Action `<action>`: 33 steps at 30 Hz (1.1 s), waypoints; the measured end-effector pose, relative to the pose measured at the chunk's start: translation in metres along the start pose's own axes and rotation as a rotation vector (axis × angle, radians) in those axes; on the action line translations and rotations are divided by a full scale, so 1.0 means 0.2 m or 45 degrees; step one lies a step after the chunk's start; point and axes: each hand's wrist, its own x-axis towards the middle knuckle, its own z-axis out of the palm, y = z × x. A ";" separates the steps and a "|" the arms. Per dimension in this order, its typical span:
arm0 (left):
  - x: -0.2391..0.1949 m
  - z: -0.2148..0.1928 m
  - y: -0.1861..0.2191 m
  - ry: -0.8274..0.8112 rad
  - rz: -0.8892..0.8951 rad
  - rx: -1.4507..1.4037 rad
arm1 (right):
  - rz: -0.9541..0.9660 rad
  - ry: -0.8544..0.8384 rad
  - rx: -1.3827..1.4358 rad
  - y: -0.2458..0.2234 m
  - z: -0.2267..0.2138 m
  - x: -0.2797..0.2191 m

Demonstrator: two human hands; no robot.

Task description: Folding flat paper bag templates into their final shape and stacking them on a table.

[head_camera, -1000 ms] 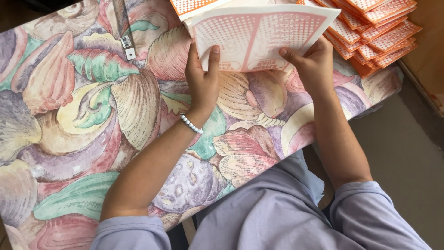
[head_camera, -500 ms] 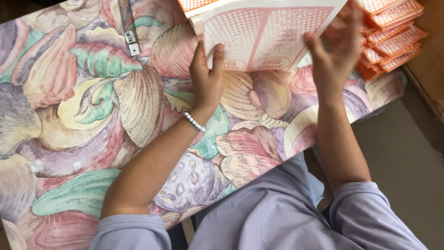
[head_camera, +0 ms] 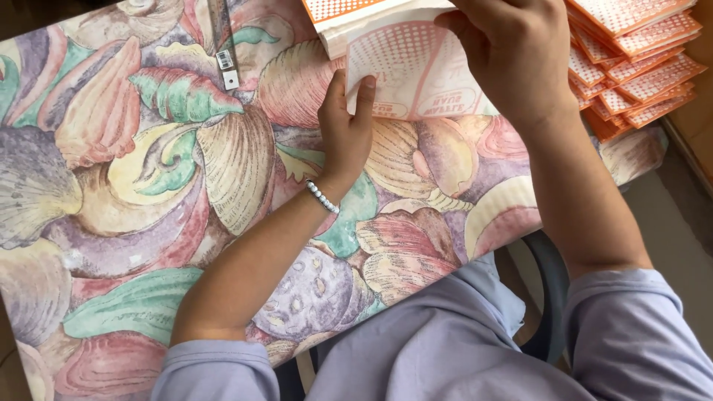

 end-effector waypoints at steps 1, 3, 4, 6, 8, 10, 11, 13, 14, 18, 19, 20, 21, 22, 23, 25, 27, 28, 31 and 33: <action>0.00 0.00 0.00 0.000 0.000 -0.001 | -0.001 0.000 0.000 0.02 0.00 0.00; 0.00 0.00 0.01 -0.015 -0.005 0.022 | -0.006 -0.074 -0.056 0.05 0.00 -0.01; 0.00 -0.01 0.01 -0.014 -0.006 0.021 | -0.007 -0.076 -0.057 0.06 0.00 -0.02; 0.01 -0.01 0.01 -0.042 0.007 0.047 | -0.016 -0.074 -0.143 0.08 0.00 -0.02; 0.01 -0.02 0.04 -0.063 0.036 0.025 | -0.007 -0.122 -0.100 0.06 -0.02 -0.01; 0.01 -0.02 0.06 -0.082 0.073 0.004 | -0.001 -0.163 -0.060 0.04 -0.06 0.01; 0.00 -0.03 0.07 -0.108 0.063 0.015 | 0.008 -0.196 -0.045 0.03 -0.08 0.02; -0.04 -0.05 0.13 -0.135 0.053 0.024 | 0.018 -0.230 -0.033 0.00 -0.17 0.04; -0.08 -0.06 0.18 -0.245 -0.029 -0.014 | 0.061 -0.326 -0.025 -0.02 -0.23 0.05; -0.28 -0.23 0.52 -0.579 -0.323 -0.032 | 0.064 -0.549 0.282 -0.18 -0.52 0.21; -0.29 -0.29 0.55 -0.583 -0.305 -0.036 | 0.059 -0.540 0.267 -0.21 -0.55 0.25; -0.31 -0.35 0.57 -0.635 -0.388 -0.183 | 0.056 -0.635 0.331 -0.24 -0.58 0.28; -0.35 -0.41 0.60 -0.691 -0.493 -0.330 | 0.066 -0.742 0.409 -0.28 -0.61 0.29; -0.30 -0.45 0.57 -0.699 -0.497 -0.333 | 0.076 -0.744 0.406 -0.28 -0.58 0.30; -0.25 -0.48 0.53 -0.703 -0.513 -0.279 | 0.067 -0.809 0.492 -0.28 -0.55 0.30; -0.14 -0.52 0.47 -0.710 -0.530 -0.230 | 0.062 -0.875 0.576 -0.28 -0.43 0.28; -0.01 -0.53 0.43 -0.683 -0.573 0.162 | 0.099 -1.005 0.662 -0.26 -0.25 0.25; 0.02 -0.52 0.41 -0.686 -0.568 0.164 | 0.100 -0.999 0.659 -0.24 -0.13 0.21; 0.10 -0.48 0.32 -0.731 -0.693 0.378 | 0.302 -1.130 0.676 -0.19 0.18 0.07; 0.12 -0.47 0.21 -0.901 -0.338 0.711 | 0.326 -1.087 0.772 -0.16 0.35 -0.05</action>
